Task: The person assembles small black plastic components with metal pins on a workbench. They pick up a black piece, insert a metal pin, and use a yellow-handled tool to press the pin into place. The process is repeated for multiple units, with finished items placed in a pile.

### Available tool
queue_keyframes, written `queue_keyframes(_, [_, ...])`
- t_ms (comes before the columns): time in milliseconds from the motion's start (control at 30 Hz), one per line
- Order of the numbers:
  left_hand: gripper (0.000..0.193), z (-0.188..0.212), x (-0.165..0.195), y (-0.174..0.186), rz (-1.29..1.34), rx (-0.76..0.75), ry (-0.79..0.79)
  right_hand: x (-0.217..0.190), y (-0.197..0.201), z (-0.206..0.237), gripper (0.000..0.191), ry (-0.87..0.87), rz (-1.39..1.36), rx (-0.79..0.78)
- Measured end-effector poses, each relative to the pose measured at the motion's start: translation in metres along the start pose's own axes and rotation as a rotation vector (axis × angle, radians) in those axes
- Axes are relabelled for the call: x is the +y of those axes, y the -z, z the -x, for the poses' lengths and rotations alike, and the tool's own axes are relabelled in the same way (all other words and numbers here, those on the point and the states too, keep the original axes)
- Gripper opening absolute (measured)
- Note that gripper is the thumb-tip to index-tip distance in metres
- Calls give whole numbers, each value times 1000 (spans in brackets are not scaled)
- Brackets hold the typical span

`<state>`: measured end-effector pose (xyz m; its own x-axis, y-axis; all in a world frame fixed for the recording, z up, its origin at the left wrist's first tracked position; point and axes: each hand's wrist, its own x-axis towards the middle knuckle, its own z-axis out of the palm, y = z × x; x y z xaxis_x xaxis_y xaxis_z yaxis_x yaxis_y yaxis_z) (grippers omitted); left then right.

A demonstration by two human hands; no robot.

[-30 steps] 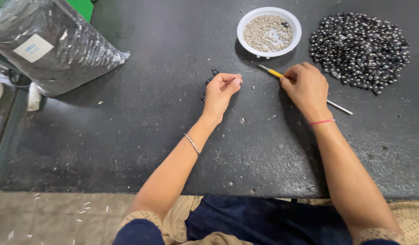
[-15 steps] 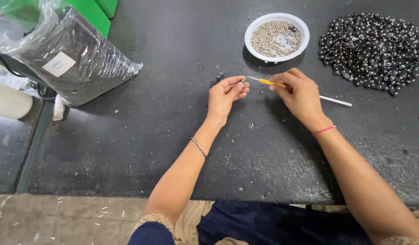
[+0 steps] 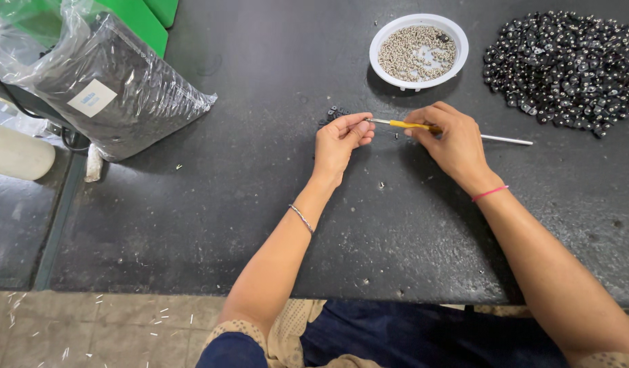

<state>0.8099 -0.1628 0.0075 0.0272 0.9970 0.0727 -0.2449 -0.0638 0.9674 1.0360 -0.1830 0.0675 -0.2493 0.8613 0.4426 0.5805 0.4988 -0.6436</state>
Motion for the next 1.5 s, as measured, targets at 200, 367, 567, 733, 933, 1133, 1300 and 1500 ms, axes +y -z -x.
queue_keyframes(200, [26, -3, -1, 3, -25, -27, 3, 3, -2, 0, 17, 0, -20, 20])
queue_keyframes(367, [24, -4, -8, 4, -28, -38, -22, 12, -6, 2, 15, -35, 18, 7])
queue_keyframes(567, [23, 0, -14, 4, -78, -34, -22, 16, -14, 4, 10, -162, 177, -150])
queue_keyframes(733, [24, 1, -15, 6, -63, -26, -40, 13, -11, 3, 22, 9, 2, -102])
queue_keyframes(933, [25, 1, -17, 10, -70, -41, -46, 18, -10, 5, 10, -57, -9, -79])
queue_keyframes(1133, [25, 0, -15, 7, -86, -21, -34, 21, -14, 0, 10, -28, 166, -109])
queue_keyframes(1300, [24, -3, -14, 6, -90, -5, -30, 20, -7, -1, 16, 84, -72, -30])
queue_keyframes(1500, [25, -3, -15, 4, -92, -28, -40, 23, -10, -1, 12, -118, 228, -128])
